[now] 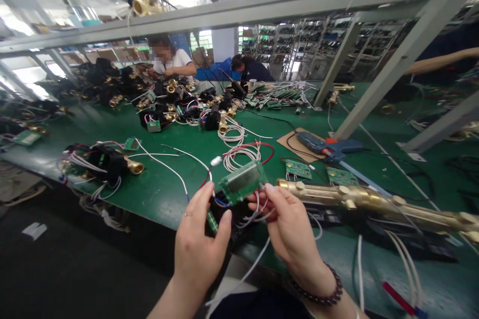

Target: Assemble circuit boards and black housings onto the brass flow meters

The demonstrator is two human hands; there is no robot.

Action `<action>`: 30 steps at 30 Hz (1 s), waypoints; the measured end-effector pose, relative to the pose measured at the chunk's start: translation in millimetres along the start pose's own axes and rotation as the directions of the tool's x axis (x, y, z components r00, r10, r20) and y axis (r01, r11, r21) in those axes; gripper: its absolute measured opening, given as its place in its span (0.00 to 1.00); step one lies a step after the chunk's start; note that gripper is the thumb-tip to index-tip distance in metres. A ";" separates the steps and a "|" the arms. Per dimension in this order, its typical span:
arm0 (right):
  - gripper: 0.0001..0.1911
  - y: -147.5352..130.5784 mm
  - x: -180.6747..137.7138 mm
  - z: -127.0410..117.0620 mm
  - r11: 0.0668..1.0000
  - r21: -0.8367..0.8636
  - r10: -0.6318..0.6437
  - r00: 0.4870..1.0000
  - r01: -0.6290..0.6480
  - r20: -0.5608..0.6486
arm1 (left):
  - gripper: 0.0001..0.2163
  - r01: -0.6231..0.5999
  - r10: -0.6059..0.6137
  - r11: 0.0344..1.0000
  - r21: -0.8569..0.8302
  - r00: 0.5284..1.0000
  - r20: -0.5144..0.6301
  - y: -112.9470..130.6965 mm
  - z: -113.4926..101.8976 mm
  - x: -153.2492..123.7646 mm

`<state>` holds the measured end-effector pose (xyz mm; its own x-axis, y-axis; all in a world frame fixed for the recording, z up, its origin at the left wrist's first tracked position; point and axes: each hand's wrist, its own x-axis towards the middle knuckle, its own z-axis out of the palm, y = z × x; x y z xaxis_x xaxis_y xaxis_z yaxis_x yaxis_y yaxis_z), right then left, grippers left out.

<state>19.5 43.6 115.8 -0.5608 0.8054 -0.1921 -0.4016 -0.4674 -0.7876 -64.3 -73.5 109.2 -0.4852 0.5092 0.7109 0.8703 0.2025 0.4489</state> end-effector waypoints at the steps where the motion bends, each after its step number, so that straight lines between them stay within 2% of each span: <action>1: 0.19 -2.1 -2.5 0.1 0.998 0.026 0.058 0.998 -0.059 0.017 | 0.21 0.104 -0.101 0.991 -0.080 0.994 0.039 0.9 -1.1 4.9; 3: 0.19 -4.3 -8.0 -0.6 0.990 0.044 0.130 0.990 -0.132 0.054 | 0.21 0.325 -0.286 0.908 -0.264 0.942 0.177 2.8 -4.6 12.1; 5: 0.19 -4.0 -13.5 -2.2 0.984 0.037 0.170 0.981 -0.174 0.091 | 0.21 0.512 -0.419 0.762 -0.396 0.857 0.301 4.1 -7.6 17.0; 7: 0.18 -2.7 -18.0 -4.3 0.980 0.013 0.194 0.973 -0.197 0.129 | 0.22 0.622 -0.509 0.636 -0.457 0.783 0.356 4.2 -8.5 19.9; 9: 0.17 -1.5 -21.3 -6.9 0.983 -0.019 0.181 0.968 -0.181 0.171 | 0.22 0.659 -0.543 0.574 -0.486 0.750 0.377 3.3 -7.8 20.8; 15: 0.11 1.5 -24.3 -20.1 0.993 -0.114 0.018 0.943 0.021 0.332 | 0.21 0.653 -0.562 0.534 -0.536 0.749 0.352 4.8 -8.5 18.7; 19: 0.09 6.0 -25.4 -27.7 0.978 -0.181 -0.027 0.927 0.102 0.375 | 0.12 0.612 -0.455 0.612 -0.500 0.790 0.410 8.3 -13.5 22.8; 22: 0.10 6.7 -27.3 -28.4 0.960 -0.229 -0.053 0.908 0.161 0.416 | 0.14 0.590 -0.425 0.685 -0.427 0.800 0.424 9.0 -15.7 28.2; 24: 0.10 5.6 -27.9 -27.8 0.938 -0.279 -0.062 0.890 0.207 0.451 | 0.15 0.590 -0.450 0.681 -0.435 0.805 0.388 8.9 -16.5 32.2; 26: 0.11 5.4 -26.7 -28.4 0.877 -0.376 -0.106 0.883 0.300 0.458 | 0.14 0.574 -0.493 0.641 -0.509 0.817 0.301 9.6 -17.9 37.5; 27: 0.12 6.3 -25.3 -29.3 0.815 -0.443 -0.165 0.882 0.374 0.441 | 0.14 0.548 -0.515 0.616 -0.566 0.824 0.236 10.3 -19.0 41.0; 30: 0.15 14.8 -19.5 -34.3 0.553 -0.623 -0.371 0.833 0.554 0.410 | 0.13 0.395 -0.552 0.586 -0.707 0.834 0.008 12.7 -22.6 54.6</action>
<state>49.4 33.5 87.9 -0.6150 0.6947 0.3730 -0.0813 0.4146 -0.9063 -81.7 -62.0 166.0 -0.8844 0.3193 0.3405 0.2589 -0.2716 0.9269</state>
